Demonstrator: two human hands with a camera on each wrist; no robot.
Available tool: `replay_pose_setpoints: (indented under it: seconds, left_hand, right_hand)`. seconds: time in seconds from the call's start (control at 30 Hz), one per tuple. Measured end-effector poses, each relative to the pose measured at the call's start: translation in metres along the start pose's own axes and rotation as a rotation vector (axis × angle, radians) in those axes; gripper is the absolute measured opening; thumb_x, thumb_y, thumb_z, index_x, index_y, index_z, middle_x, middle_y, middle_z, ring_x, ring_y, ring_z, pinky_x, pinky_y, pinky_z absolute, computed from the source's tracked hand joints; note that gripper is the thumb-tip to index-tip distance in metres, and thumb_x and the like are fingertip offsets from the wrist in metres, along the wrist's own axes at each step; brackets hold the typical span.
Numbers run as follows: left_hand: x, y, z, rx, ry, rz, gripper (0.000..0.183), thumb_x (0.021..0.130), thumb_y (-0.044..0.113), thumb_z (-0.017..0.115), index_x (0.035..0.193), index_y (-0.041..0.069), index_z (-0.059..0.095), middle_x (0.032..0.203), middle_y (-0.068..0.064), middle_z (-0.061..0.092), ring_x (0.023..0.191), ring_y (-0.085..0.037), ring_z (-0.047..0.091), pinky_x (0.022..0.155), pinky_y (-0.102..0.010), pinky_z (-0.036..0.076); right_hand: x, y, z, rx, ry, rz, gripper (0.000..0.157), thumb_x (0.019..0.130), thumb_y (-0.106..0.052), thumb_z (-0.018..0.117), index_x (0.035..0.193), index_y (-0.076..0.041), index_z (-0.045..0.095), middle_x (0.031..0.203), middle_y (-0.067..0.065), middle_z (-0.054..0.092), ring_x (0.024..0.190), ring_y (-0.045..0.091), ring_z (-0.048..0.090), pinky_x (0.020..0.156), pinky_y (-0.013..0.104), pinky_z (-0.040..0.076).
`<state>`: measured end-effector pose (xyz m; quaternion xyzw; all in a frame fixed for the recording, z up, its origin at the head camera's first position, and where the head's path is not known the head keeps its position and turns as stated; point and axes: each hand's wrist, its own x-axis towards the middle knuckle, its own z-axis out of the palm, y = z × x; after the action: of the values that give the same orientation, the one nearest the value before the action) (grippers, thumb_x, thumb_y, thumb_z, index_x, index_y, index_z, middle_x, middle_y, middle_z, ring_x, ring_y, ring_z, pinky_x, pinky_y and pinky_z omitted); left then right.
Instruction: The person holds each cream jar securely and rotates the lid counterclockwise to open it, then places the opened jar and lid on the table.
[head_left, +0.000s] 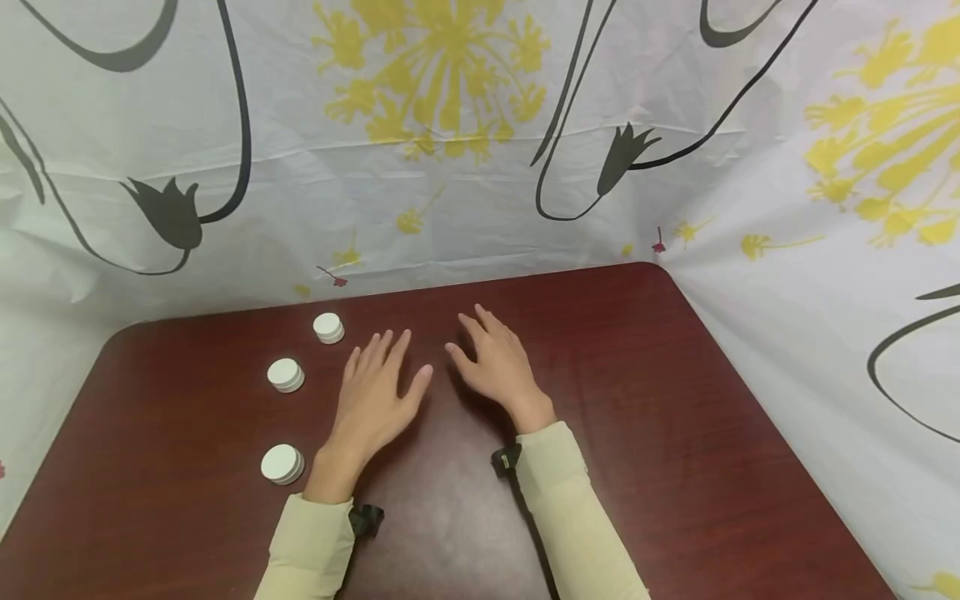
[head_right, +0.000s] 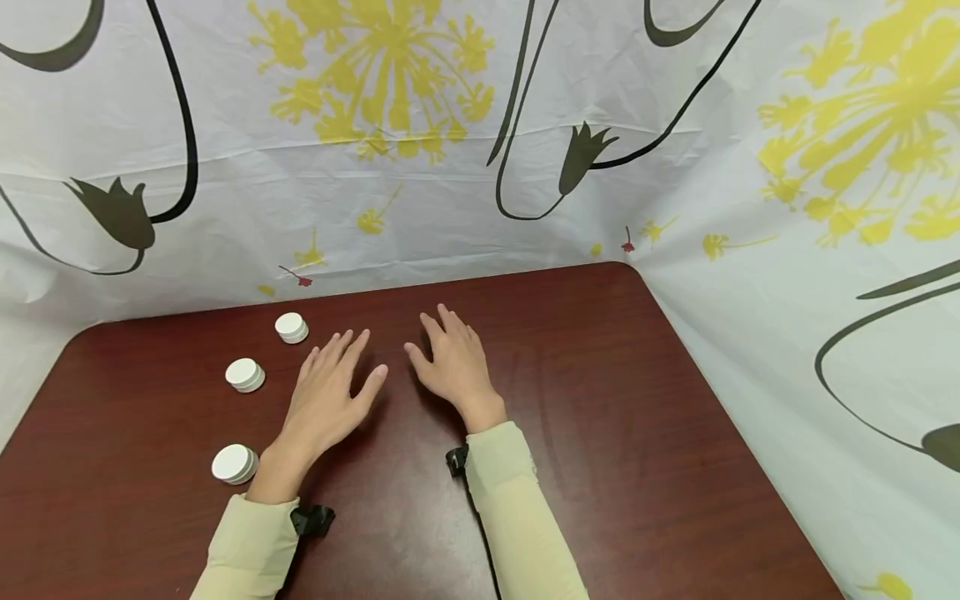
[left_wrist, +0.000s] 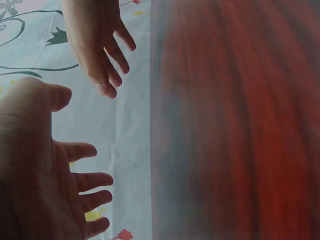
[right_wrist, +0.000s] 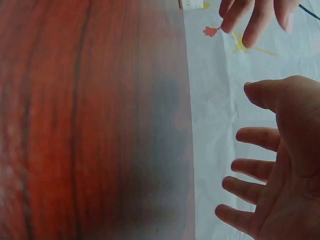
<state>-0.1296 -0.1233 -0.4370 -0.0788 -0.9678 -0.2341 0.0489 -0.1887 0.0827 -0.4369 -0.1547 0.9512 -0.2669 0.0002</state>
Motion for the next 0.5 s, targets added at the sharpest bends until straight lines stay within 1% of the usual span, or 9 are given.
replay_pose_setpoints:
  seconds: [0.23,0.5]
  left_hand:
    - [-0.007,-0.007,-0.005,-0.026,0.039,0.021,0.068,0.106,0.053,0.052,0.160,0.011,0.046,0.163,-0.019,0.048,0.155,-0.038,0.041,0.129,-0.062,0.026]
    - [-0.018,-0.014,-0.011,-0.042,0.067,0.036,0.064,0.105,0.048,0.057,0.156,0.010,0.051,0.157,-0.016,0.056,0.149,-0.037,0.049,0.125,-0.060,0.033]
  right_hand:
    - [0.000,-0.001,-0.001,-0.006,-0.006,0.019,0.060,0.107,-0.046,0.057,0.158,-0.016,0.049,0.167,0.013,0.044,0.153,0.036,0.046,0.121,0.063,0.040]
    - [0.000,-0.002,-0.002,0.008,-0.002,0.013,0.057,0.107,-0.045,0.058,0.156,-0.017,0.052,0.162,0.012,0.050,0.146,0.035,0.055,0.116,0.060,0.046]
